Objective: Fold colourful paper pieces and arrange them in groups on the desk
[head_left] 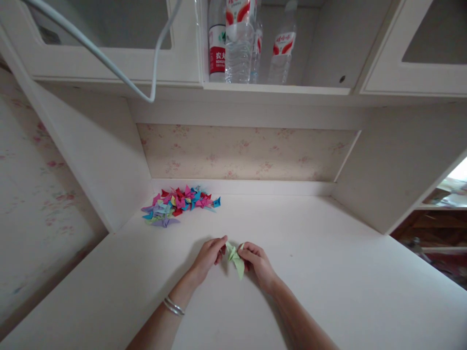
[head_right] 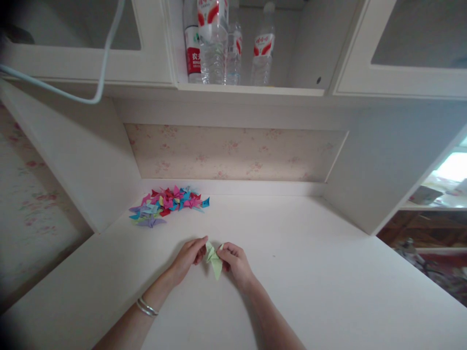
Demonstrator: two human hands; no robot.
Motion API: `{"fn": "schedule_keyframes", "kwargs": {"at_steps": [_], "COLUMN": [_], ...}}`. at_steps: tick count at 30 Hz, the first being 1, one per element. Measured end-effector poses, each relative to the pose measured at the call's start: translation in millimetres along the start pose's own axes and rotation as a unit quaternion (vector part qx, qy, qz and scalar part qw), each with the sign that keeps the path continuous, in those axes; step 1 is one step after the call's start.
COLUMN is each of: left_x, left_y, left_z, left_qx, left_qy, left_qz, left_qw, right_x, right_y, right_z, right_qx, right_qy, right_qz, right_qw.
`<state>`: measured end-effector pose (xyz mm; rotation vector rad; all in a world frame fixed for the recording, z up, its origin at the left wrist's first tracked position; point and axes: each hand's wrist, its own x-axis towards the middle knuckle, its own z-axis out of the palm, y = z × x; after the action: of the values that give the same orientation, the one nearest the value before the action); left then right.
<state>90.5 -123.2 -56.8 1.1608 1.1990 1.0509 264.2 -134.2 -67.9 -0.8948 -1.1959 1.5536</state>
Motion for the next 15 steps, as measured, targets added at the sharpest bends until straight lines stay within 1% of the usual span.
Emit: {"fn": "schedule_keyframes", "kwargs": {"at_steps": [2, 6, 12, 15], "left_x": [-0.2, 1.2, 8.4, 11.8], "left_y": [-0.7, -2.4, -7.2, -9.7], "left_z": [-0.1, -2.6, -7.6, -10.0], "left_qx": [-0.001, -0.044, -0.159, -0.194], "left_qy": [-0.004, 0.001, 0.042, 0.048], "left_qz": [0.007, 0.022, -0.002, -0.011], "left_qw": [1.0, 0.999, 0.986, 0.98], "right_x": [-0.3, 0.3, 6.0, 7.6], "right_y": [0.3, 0.3, 5.1, 7.8], "right_z": [0.4, 1.4, 1.1, 0.7], "right_qx": [0.002, 0.011, 0.02, 0.005], "right_qy": [-0.001, 0.028, 0.077, 0.076], "right_qz": [0.001, 0.004, -0.009, -0.004], "right_qw": [1.0, 1.0, 0.997, 0.997]}}
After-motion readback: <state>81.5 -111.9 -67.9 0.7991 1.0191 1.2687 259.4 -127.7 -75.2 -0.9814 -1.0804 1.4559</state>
